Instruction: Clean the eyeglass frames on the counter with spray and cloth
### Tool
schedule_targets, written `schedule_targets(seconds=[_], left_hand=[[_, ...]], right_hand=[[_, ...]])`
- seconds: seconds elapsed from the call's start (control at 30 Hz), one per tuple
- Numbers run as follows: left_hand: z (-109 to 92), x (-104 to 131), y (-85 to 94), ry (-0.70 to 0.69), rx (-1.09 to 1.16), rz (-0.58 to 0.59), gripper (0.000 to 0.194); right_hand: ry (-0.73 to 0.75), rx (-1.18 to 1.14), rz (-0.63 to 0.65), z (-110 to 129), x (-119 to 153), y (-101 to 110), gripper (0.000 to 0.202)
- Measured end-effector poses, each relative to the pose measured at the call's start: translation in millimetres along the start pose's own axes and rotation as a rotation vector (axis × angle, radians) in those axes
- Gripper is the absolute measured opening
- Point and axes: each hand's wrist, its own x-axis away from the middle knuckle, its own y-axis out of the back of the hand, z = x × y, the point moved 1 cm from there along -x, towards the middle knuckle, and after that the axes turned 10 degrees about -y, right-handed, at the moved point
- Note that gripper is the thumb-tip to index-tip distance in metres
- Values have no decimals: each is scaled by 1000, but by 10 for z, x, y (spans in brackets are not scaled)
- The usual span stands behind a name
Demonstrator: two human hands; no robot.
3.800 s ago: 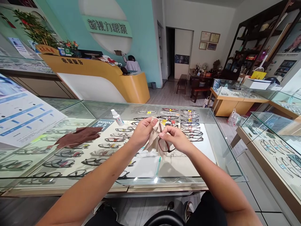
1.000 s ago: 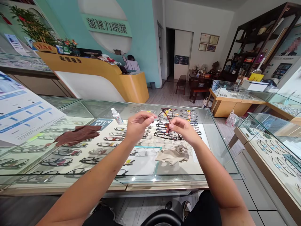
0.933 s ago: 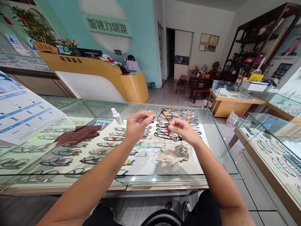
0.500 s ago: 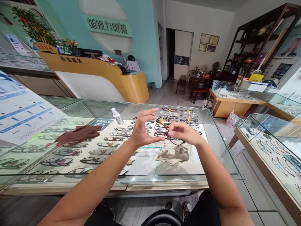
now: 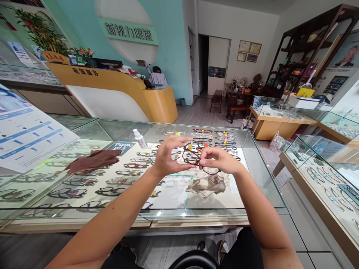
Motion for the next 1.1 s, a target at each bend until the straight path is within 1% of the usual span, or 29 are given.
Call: schedule_targets(seconds=[0.07, 0.33, 0.43, 0.53, 0.6, 0.67, 0.77, 0.83, 0.9, 0.97, 1.0, 1.1], left_hand=[[-14, -9, -4, -5, 13, -12, 71], [-31, -6, -9, 11, 63, -3, 66], [-42, 6, -12, 35, 58, -19, 66], [-36, -7, 12, 65, 45, -67, 63], [16, -61, 62, 110, 18, -114, 60], [119, -180, 141, 147, -17, -182, 57], [325, -488, 283, 142, -19, -297, 57], [439, -731, 364, 128, -1, -353, 62], [498, -939, 422, 138, -13, -399, 66], [500, -1071, 457, 176, -41, -416, 68], [487, -1105, 470, 198, -55, -412, 69], [431, -1119, 506, 231, -77, -396, 69]], right_hand=[[-2, 1, -2, 0, 3, 1, 41], [-25, 31, 12, 3, 3, 13, 42], [18, 8, 11, -6, -7, 7, 46], [102, -14, -32, 38, -7, 16, 58], [159, 33, -87, 139, 4, 43, 62], [222, 152, -150, 314, 21, 78, 58], [384, 348, -264, 671, 33, 105, 52], [536, 433, -390, 904, 20, 87, 54], [663, 487, -544, 1073, -12, 42, 61], [739, 523, -673, 1158, -52, -14, 64], [749, 545, -723, 1171, -72, -40, 63], [701, 626, -809, 1139, -119, -87, 61]])
